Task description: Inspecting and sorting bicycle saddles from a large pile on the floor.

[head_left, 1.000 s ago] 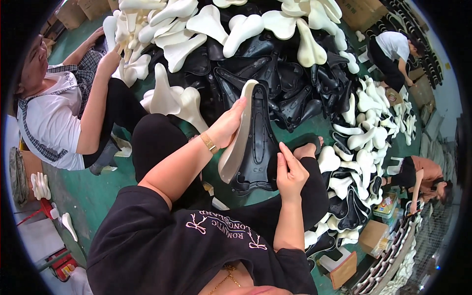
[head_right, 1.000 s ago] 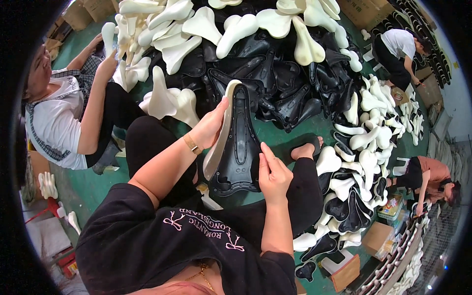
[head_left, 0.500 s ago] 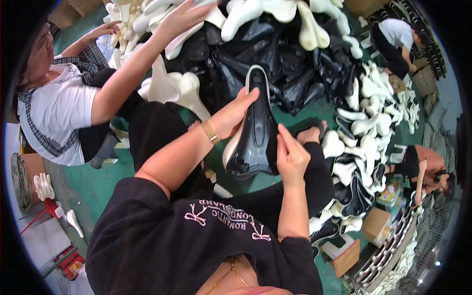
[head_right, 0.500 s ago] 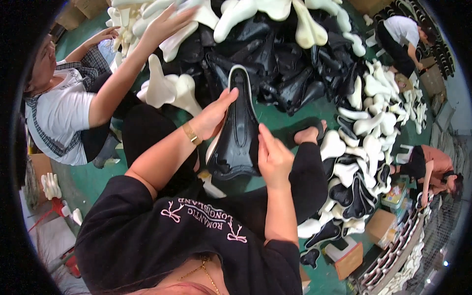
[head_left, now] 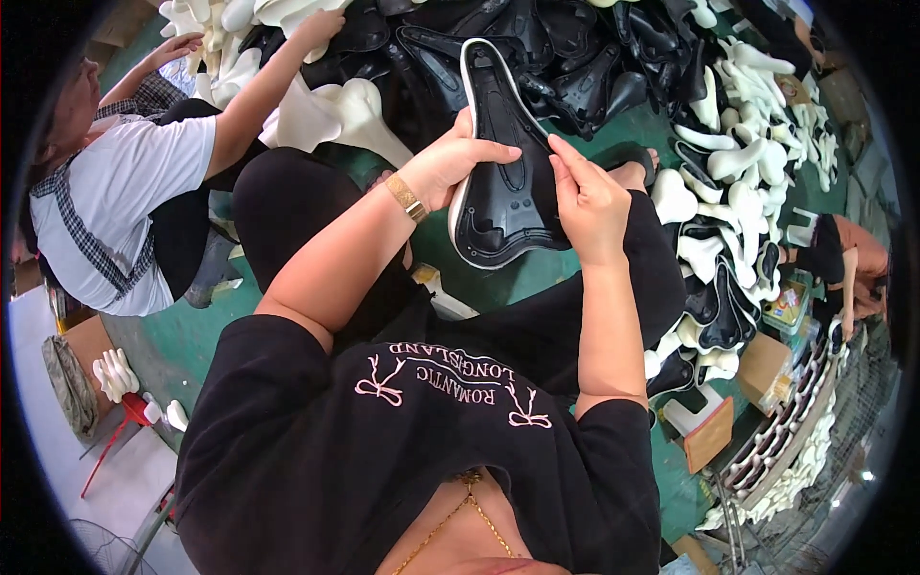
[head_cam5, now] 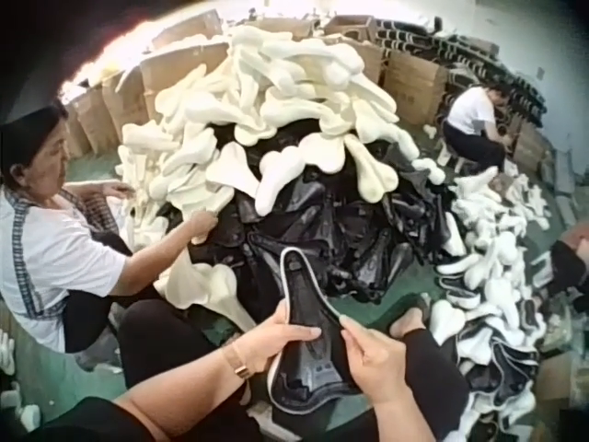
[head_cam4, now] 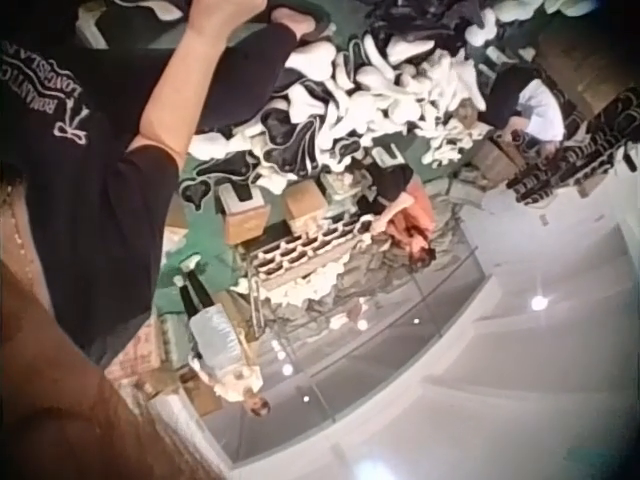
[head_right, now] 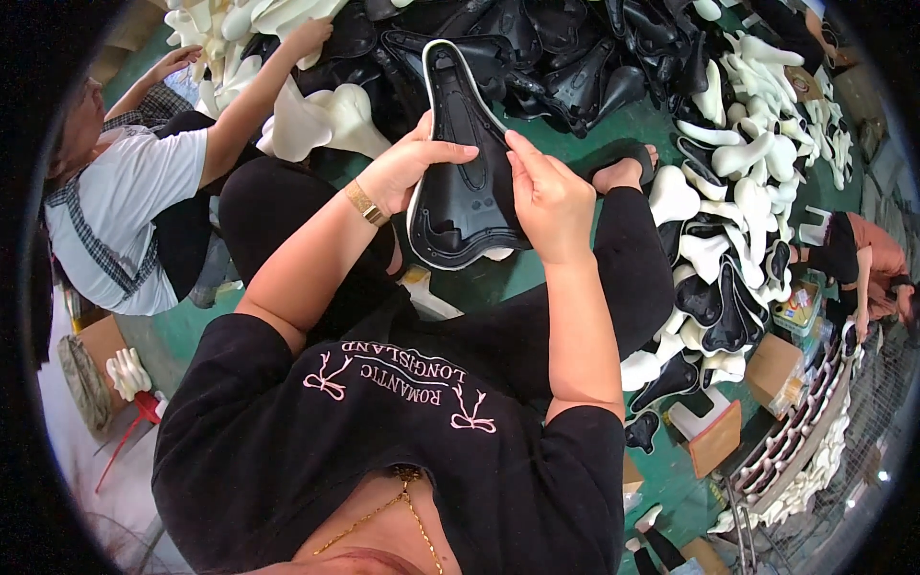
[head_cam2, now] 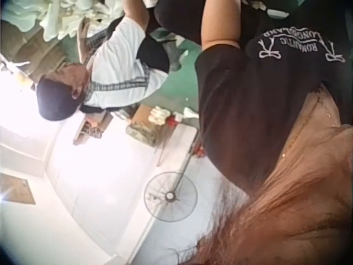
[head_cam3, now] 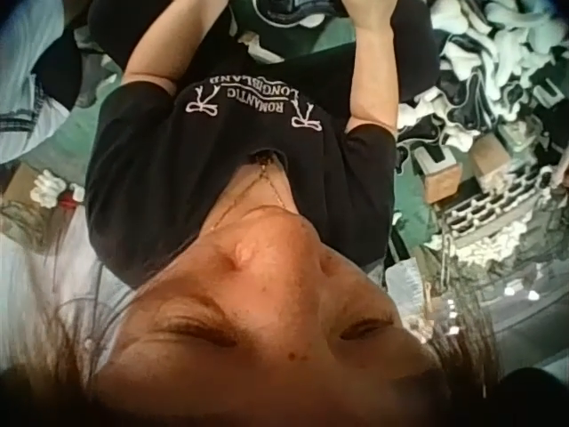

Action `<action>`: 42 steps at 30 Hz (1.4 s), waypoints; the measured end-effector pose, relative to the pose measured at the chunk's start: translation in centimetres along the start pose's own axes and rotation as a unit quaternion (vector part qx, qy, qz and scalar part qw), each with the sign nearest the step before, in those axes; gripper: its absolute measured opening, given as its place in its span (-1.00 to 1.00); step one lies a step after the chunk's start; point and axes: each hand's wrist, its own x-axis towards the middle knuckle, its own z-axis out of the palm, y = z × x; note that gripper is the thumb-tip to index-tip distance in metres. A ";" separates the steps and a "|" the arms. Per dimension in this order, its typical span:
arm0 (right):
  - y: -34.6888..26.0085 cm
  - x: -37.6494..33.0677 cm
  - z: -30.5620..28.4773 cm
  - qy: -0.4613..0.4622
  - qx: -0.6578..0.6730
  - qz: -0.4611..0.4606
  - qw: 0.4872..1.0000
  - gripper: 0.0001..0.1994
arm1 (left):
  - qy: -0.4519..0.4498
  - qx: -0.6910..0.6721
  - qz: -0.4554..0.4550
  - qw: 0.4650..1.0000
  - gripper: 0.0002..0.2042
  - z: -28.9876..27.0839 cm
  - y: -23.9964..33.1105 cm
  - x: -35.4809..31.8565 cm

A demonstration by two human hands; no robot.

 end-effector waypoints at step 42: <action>23.6 -3.9 -19.0 0.363 0.482 0.496 0.624 -0.58 | 0.091 0.248 -0.167 0.950 -0.60 -4.5 -10.0 10.2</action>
